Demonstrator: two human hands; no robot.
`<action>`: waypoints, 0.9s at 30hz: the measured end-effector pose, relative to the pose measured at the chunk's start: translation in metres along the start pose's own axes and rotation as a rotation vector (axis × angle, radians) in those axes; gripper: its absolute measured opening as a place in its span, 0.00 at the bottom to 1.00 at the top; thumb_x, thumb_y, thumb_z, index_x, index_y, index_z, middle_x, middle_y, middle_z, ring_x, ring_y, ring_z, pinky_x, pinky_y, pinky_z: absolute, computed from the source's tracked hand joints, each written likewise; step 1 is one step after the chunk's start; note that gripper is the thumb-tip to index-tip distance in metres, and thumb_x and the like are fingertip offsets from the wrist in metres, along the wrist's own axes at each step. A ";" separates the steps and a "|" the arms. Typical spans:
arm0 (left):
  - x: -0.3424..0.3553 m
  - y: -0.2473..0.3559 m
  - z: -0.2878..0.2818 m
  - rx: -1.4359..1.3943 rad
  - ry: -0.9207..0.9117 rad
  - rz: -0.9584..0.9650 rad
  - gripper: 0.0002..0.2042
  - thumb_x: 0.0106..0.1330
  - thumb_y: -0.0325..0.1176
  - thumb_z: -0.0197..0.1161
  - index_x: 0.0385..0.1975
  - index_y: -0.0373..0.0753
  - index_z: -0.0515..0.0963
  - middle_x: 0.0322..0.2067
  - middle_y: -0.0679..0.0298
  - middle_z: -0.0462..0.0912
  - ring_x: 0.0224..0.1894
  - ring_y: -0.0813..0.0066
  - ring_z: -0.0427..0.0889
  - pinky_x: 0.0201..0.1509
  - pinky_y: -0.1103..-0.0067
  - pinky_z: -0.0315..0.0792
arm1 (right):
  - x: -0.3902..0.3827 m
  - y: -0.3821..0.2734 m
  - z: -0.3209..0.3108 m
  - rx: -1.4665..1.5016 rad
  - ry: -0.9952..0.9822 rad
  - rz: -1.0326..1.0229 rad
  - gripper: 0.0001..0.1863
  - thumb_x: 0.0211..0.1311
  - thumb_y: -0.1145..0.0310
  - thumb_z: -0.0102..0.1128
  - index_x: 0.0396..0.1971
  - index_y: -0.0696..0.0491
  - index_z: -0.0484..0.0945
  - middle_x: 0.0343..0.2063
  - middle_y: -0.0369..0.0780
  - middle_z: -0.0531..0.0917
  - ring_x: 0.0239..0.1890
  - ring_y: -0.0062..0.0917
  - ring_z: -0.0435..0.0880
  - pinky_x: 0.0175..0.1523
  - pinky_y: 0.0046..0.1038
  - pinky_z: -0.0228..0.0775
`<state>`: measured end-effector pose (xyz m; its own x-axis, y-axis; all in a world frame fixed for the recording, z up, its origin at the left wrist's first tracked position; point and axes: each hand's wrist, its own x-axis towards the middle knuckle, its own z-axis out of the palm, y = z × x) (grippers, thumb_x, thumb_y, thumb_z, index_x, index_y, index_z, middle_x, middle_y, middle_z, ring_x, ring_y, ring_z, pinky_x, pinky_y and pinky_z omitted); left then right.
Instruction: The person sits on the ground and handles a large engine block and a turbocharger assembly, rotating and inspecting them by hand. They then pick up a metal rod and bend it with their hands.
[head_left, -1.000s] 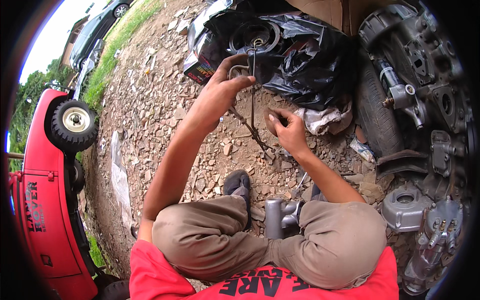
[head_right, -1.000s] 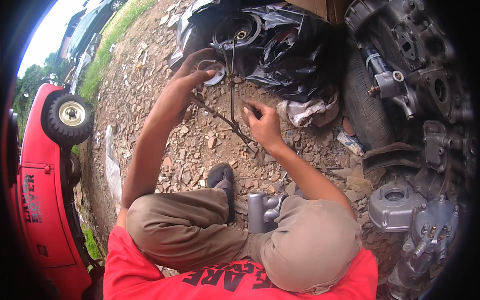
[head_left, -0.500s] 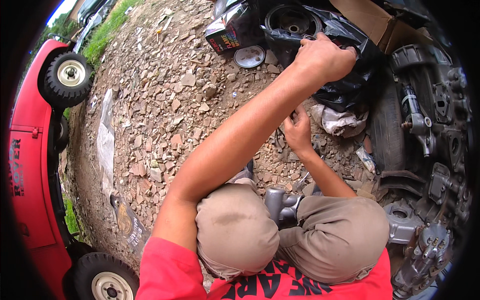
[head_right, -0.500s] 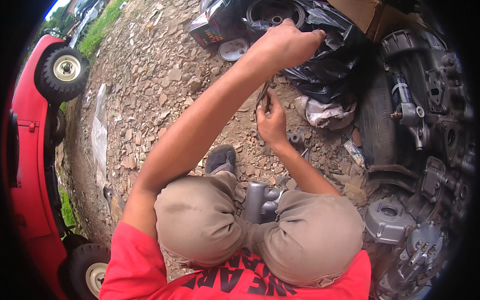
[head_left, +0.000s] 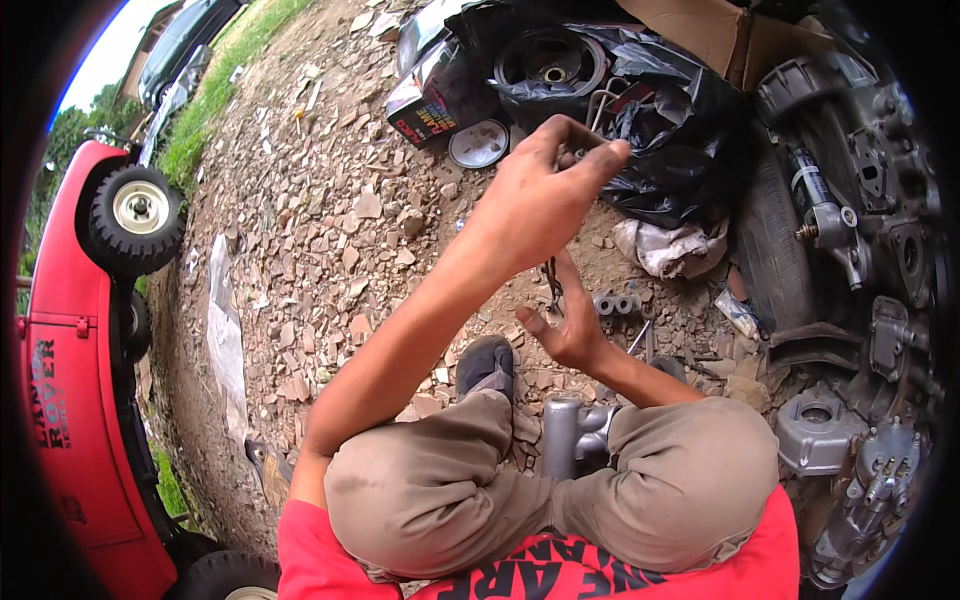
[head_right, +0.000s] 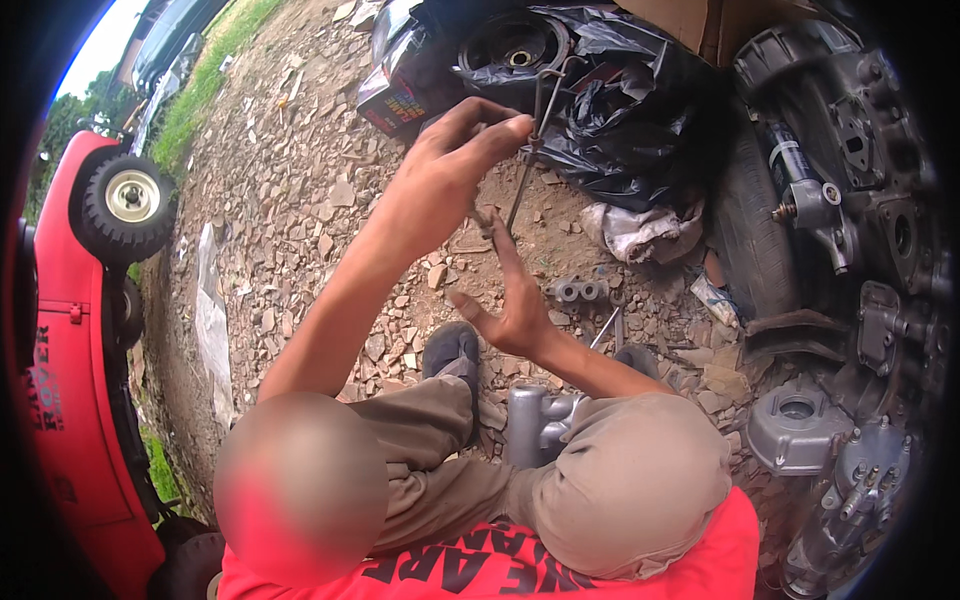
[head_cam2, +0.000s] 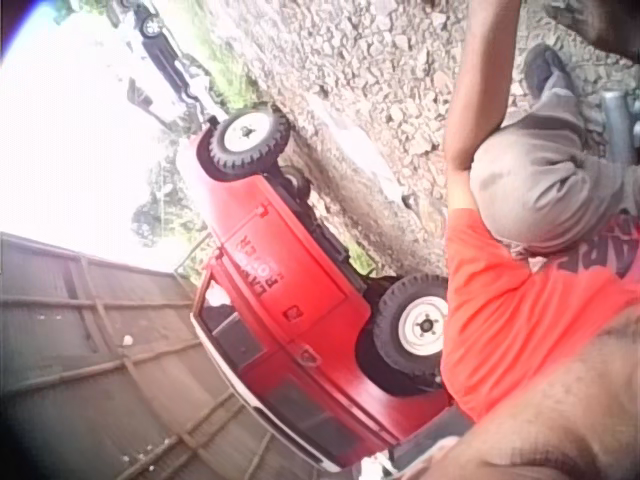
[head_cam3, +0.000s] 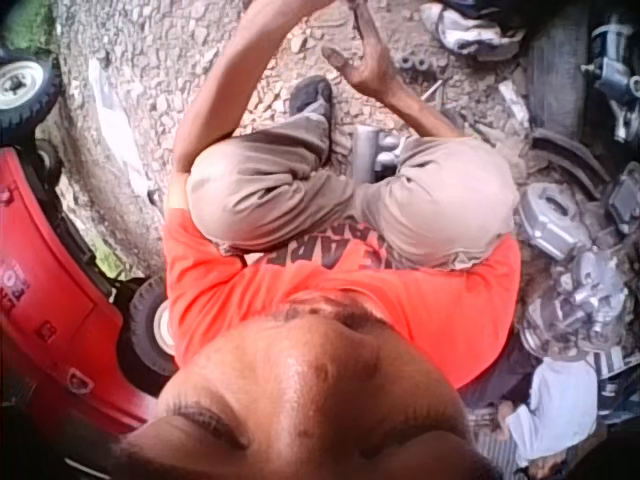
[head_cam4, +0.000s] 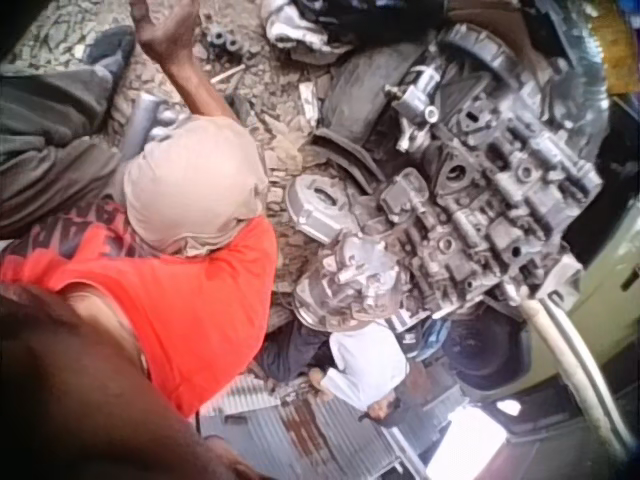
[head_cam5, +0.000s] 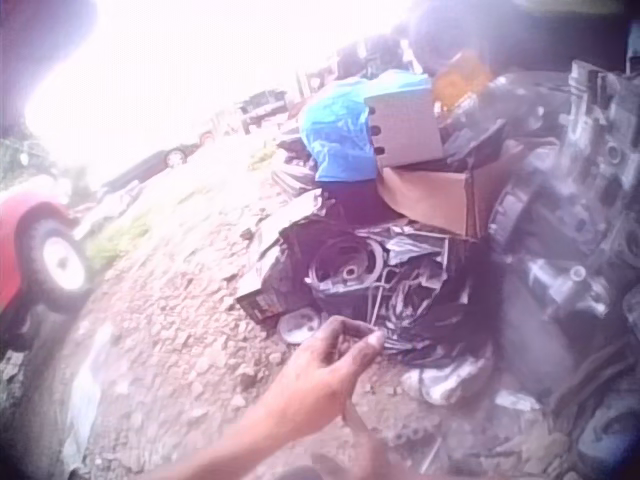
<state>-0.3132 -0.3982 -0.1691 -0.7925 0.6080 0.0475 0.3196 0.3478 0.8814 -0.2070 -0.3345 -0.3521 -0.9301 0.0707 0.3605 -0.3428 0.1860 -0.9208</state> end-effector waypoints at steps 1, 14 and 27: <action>-0.003 -0.008 -0.007 0.028 0.000 0.060 0.22 0.69 0.49 0.55 0.46 0.34 0.78 0.35 0.60 0.78 0.36 0.75 0.75 0.40 0.79 0.69 | 0.001 -0.007 0.004 -0.010 0.007 -0.055 0.55 0.61 0.50 0.65 0.70 0.70 0.41 0.70 0.61 0.52 0.74 0.47 0.53 0.75 0.37 0.46; -0.018 -0.040 -0.040 -0.329 0.055 -0.165 0.24 0.69 0.51 0.51 0.38 0.31 0.76 0.30 0.56 0.80 0.33 0.68 0.79 0.40 0.71 0.73 | -0.008 0.029 0.017 0.016 -0.114 0.184 0.61 0.60 0.35 0.58 0.72 0.66 0.36 0.73 0.60 0.41 0.76 0.46 0.42 0.77 0.39 0.39; -0.015 -0.026 -0.030 -0.291 0.100 -0.043 0.28 0.73 0.52 0.51 0.59 0.32 0.68 0.40 0.51 0.84 0.42 0.63 0.86 0.47 0.74 0.74 | -0.015 0.063 0.006 -0.260 -0.169 0.256 0.62 0.57 0.35 0.59 0.74 0.56 0.31 0.74 0.53 0.44 0.76 0.45 0.48 0.77 0.50 0.35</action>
<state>-0.3254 -0.4378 -0.1786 -0.8538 0.5190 0.0399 0.1333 0.1439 0.9806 -0.2158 -0.3293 -0.4160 -0.9971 -0.0109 0.0751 -0.0726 0.4261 -0.9017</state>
